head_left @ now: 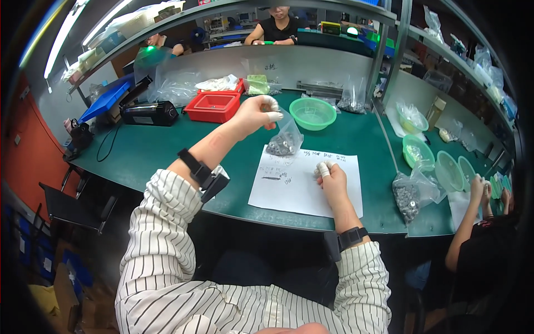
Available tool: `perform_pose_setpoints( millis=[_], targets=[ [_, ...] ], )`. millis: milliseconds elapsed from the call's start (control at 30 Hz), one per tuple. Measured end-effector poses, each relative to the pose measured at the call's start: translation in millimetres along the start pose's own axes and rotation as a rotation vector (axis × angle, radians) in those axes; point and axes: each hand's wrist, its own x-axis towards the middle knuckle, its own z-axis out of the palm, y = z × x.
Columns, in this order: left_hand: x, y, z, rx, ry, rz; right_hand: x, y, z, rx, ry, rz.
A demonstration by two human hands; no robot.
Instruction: Packing small metal components into small plastic zip-lock bags at a workstation.
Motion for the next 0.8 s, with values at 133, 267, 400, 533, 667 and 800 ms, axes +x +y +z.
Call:
perform_pose_setpoints(
  millis=[133,267,400,533,667,800],
  targets=[
    [26,4,14,0.064,0.011,0.157,-2,1,4,-0.035,0.019,-0.014],
    [38,5,15,0.252,-0.029,0.282,-5,-6,8,-0.034,0.019,0.002],
    [32,-2,19,0.298,-0.097,0.253,-4,-4,5,-0.032,0.015,0.028],
    [28,-17,9,0.255,-0.102,0.259,-3,-3,5,0.012,-0.001,0.040],
    [29,-23,2,0.188,-0.175,0.155,-2,-2,3,-0.026,0.003,0.044],
    [31,-20,-5,0.238,-0.273,-0.070,1,3,5,-0.027,-0.001,0.027]
  ],
)
